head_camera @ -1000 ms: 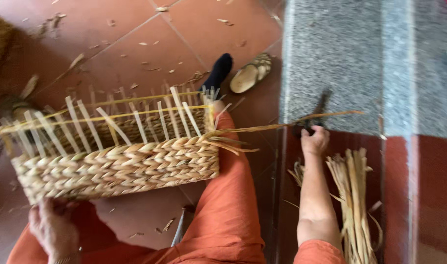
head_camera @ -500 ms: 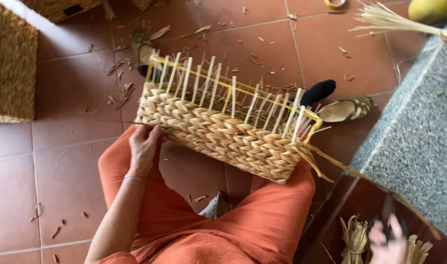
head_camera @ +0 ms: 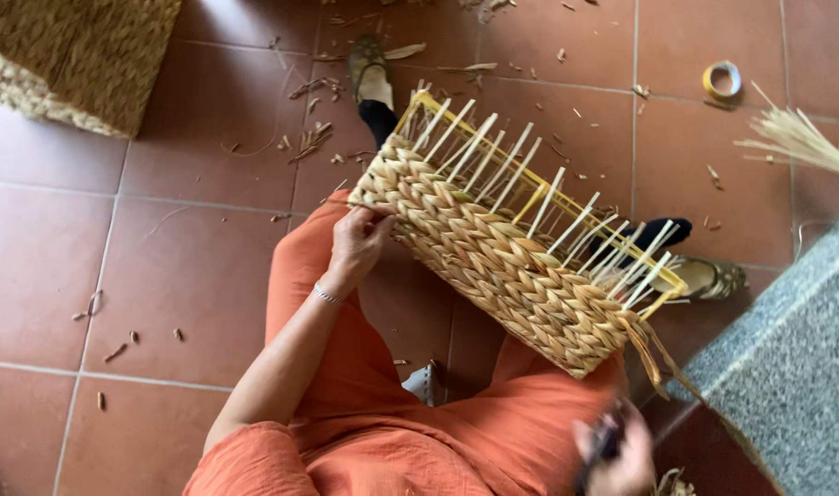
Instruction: The person sits on the floor weaving a water hyacinth basket on their lap. They wrap and weave flat plant fiber strands around a yellow frame with upright stakes, pulling strands tight and tucking ends to build up the basket rim and sides.
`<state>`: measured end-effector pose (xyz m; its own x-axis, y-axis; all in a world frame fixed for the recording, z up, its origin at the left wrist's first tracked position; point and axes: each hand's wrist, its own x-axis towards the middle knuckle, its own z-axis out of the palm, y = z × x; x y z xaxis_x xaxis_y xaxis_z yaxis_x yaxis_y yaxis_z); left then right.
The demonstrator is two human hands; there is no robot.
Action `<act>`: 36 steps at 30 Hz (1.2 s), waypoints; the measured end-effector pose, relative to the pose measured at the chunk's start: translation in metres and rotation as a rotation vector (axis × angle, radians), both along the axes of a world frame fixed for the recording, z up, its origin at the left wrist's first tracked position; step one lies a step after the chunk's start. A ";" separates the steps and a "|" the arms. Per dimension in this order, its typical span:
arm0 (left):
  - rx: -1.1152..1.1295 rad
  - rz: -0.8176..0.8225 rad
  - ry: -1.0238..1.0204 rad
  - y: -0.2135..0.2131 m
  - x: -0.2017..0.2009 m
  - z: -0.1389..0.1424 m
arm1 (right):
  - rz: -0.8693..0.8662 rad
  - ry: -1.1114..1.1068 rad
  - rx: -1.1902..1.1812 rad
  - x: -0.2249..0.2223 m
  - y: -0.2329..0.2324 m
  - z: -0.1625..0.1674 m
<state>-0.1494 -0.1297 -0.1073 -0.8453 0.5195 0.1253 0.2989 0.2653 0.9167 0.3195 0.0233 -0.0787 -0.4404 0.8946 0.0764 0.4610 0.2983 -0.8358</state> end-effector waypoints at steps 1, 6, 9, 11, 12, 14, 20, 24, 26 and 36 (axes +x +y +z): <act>0.010 -0.004 0.038 0.002 -0.001 0.003 | 0.088 -0.022 0.113 -0.026 -0.005 0.014; 0.004 -0.051 0.146 0.008 -0.001 0.013 | 0.474 -0.275 0.684 -0.163 0.018 0.065; -0.010 -0.038 0.124 0.010 -0.003 0.017 | 0.623 -0.294 0.824 -0.207 0.026 0.070; -0.029 -0.066 0.125 0.010 -0.004 0.020 | 0.663 -0.337 0.848 -0.221 0.029 0.065; -0.038 -0.080 0.123 0.009 -0.004 0.022 | 0.673 -0.335 0.868 -0.227 0.030 0.060; 0.026 -0.101 0.197 0.010 -0.004 0.025 | 0.699 -0.328 0.907 -0.236 0.032 0.049; 0.020 -0.149 0.164 0.020 0.000 0.031 | 0.731 -0.471 1.028 -0.243 0.039 0.031; 0.035 -0.150 0.157 0.027 -0.003 0.030 | 0.809 -0.480 1.058 -0.242 0.049 0.026; 0.038 -0.150 0.138 0.028 -0.006 0.027 | 0.853 -0.492 1.079 -0.242 0.054 0.023; 0.548 0.155 -0.404 0.009 -0.040 0.009 | 0.802 -0.292 0.999 -0.220 0.060 0.035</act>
